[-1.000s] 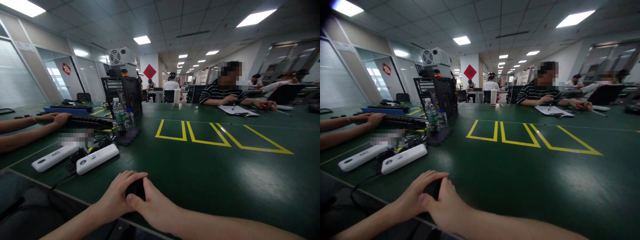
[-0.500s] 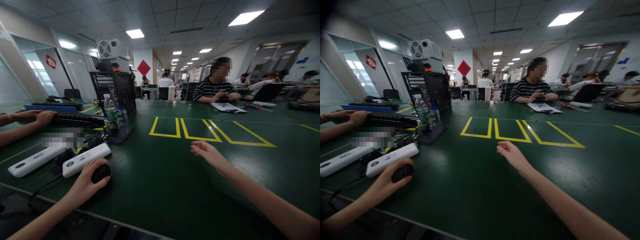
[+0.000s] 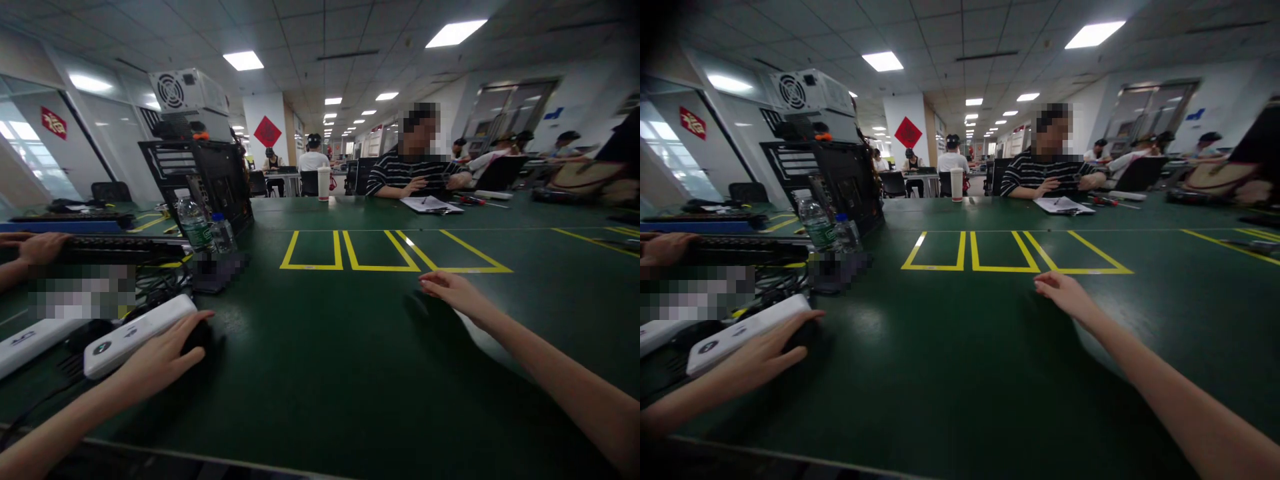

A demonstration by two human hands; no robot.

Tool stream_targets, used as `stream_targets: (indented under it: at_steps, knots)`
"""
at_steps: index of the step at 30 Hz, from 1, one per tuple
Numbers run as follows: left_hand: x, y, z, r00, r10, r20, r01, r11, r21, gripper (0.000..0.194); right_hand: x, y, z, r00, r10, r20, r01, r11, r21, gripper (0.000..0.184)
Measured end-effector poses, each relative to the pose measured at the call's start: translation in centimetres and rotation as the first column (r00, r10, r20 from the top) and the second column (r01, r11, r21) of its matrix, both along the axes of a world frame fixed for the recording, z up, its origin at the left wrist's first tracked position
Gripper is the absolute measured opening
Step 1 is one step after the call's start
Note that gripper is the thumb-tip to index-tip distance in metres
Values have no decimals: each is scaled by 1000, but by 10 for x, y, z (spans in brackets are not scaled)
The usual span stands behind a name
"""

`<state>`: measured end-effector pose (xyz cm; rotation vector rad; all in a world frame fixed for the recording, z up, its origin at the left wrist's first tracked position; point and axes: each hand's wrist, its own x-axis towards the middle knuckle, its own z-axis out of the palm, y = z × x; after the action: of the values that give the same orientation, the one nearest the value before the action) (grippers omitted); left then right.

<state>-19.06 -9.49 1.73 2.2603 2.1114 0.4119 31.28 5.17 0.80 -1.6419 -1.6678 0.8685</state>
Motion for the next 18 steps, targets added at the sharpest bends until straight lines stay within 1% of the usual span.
stream_targets:
  at_steps: [2, 3, 5, 6, 7, 8, 10, 11, 12, 14, 16, 18]
  knots:
    - [35, 28, 1, 999, -16, 38, 21, 991, -131, 57, -27, -6, 3, 993, 113, 29, -114, 993, 21, 24]
    - [55, 44, 2, 998, -37, 53, 45, 986, -160, 60, -42, -8, 3, 982, 186, 26, -187, 982, 27, 24]
    - [99, 78, 2, 988, -125, 87, 139, 974, -179, 59, -70, -10, 0, 942, 335, -23, -334, 942, 16, 25]
    - [121, 94, 3, 982, -165, 96, 180, 968, -172, 59, -82, -10, -3, 927, 371, -58, -371, 928, 19, 26]
    - [143, 108, 3, 972, -211, 105, 226, 960, -165, 60, -93, -8, -5, 916, 388, -99, -388, 921, 21, 28]
    - [163, 119, 2, 967, -233, 103, 247, 958, -147, 60, -103, -6, -7, 914, 379, -145, -381, 925, 15, 30]
    - [196, 134, 1, 960, -270, 74, 277, 953, -119, 60, -116, 1, -10, 909, 314, -276, -335, 942, -31, 32]
    - [208, 138, -1, 952, -300, 66, 306, 945, -112, 60, -120, 4, -10, 897, 280, -343, -320, 945, -65, 33]
    - [217, 141, -2, 941, -334, 61, 339, 935, -101, 60, -122, 7, -10, 882, 253, -398, -313, 945, -91, 33]
    - [225, 142, -7, 916, -396, 70, 400, 914, -71, 61, -125, 11, -9, 858, 214, -466, -305, 944, -128, 31]
    - [223, 142, -10, 890, -441, 114, 447, 894, -27, 61, -125, 13, -7, 848, 197, -492, -300, 944, -140, 28]
    - [215, 144, -12, 851, -485, 199, 496, 868, -4, 64, -125, 13, -6, 843, 182, -505, -293, 944, -149, 26]
